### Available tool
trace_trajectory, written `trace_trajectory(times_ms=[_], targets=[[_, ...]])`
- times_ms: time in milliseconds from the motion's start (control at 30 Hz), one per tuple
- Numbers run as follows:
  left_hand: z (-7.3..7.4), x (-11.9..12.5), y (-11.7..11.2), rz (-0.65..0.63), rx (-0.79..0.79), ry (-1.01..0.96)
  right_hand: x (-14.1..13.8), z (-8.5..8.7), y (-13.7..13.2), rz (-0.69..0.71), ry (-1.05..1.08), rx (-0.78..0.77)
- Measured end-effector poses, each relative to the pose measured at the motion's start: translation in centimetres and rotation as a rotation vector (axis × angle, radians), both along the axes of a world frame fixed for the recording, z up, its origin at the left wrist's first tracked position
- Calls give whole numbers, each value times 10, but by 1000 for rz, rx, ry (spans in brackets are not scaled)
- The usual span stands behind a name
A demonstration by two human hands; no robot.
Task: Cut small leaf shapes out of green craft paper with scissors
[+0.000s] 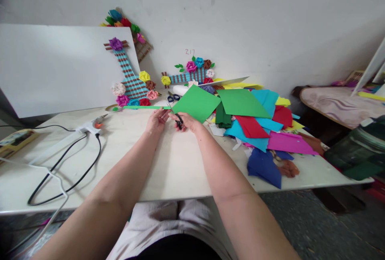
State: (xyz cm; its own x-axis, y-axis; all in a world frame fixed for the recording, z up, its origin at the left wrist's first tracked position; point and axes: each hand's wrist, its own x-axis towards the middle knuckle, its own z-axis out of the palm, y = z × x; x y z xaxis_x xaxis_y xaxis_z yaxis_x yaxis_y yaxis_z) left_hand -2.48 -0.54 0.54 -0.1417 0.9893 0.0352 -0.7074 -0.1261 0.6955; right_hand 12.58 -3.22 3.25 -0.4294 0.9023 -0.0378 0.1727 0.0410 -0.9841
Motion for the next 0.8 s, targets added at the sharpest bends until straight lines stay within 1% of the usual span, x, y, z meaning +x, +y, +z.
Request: trace_trajectory(times_ms=[167,500,800], targets=[[-2,1,2,-14,32,-1,0,-2,2,-11,0,-6],[-3,3,3,-8,52,35,1,-8,6,-12,9,15],[-5,3,5,-10,54,16,1,-11,8,-23,15,24]])
